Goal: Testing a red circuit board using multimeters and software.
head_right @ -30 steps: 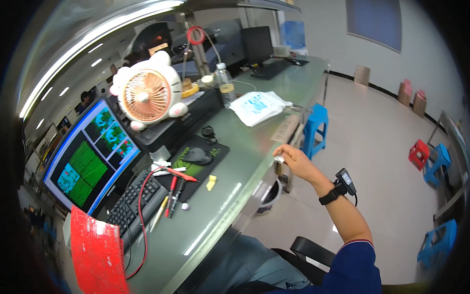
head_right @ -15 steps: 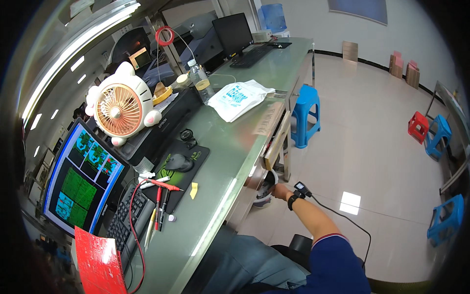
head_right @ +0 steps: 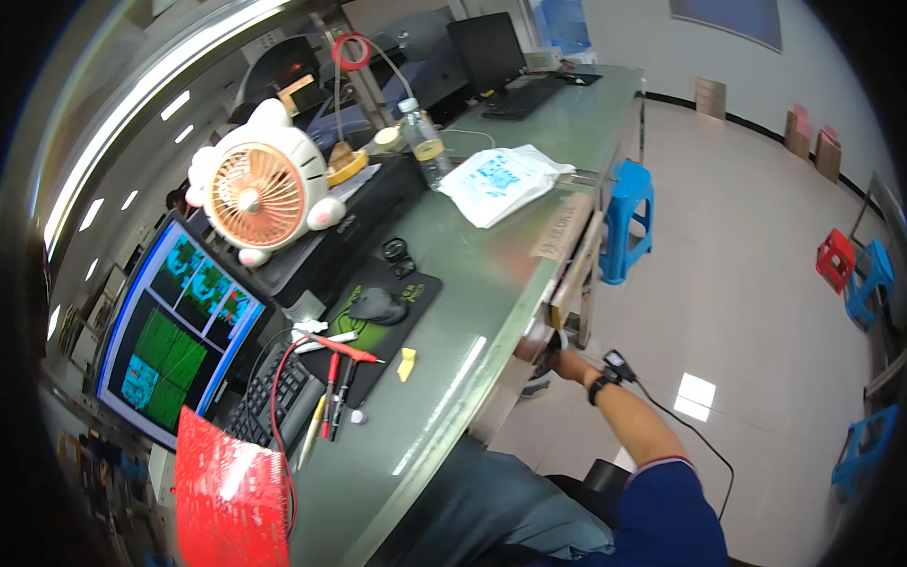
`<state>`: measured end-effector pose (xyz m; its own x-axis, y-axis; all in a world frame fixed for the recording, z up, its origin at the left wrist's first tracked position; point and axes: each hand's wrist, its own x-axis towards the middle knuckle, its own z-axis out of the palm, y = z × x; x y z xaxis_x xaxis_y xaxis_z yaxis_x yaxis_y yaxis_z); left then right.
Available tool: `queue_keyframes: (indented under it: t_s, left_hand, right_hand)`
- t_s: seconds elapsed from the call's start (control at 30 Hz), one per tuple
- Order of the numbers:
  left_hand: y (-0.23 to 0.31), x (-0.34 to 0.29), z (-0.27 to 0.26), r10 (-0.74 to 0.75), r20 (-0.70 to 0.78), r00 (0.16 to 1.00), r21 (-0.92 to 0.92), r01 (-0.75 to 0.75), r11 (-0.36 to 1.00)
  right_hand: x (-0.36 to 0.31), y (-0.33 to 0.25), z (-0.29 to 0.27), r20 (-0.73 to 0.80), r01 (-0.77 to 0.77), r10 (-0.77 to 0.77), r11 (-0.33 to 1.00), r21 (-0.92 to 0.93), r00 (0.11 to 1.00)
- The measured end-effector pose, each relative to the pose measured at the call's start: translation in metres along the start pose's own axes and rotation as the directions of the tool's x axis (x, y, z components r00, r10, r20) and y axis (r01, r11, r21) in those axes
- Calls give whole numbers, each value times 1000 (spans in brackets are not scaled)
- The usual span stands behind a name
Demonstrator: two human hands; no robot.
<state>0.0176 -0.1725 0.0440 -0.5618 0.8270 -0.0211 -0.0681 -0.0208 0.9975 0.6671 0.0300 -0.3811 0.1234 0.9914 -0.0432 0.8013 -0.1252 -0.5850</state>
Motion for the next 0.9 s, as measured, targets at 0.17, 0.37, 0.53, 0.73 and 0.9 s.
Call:
queue_keyframes:
  t_s: [0.17, 0.37, 0.53, 0.73, 0.9]
  left_hand:
    - [16, -5, 59, -142, 66, 988, -47, 146, 988]
    - [-37, 16, 16, -407, 491, 770, -255, 574, 778]
    - [-55, 17, 23, -385, 643, 662, -150, 602, 784]
    - [-30, 1, 32, -363, 626, 691, -184, 583, 792]
    - [-25, 2, 17, -396, 738, 545, -123, 687, 716]
  right_hand:
    - [-108, -122, -139, 595, -425, 159, 839, 339, 788]
    - [-159, -307, -252, 206, -25, -263, 559, 829, 942]
    - [-131, -401, -218, 315, -154, -476, 346, 925, 821]
    - [-131, -434, -181, 554, -407, -405, 396, 823, 727]
    - [-139, -439, -163, 430, -317, -413, 314, 895, 803]
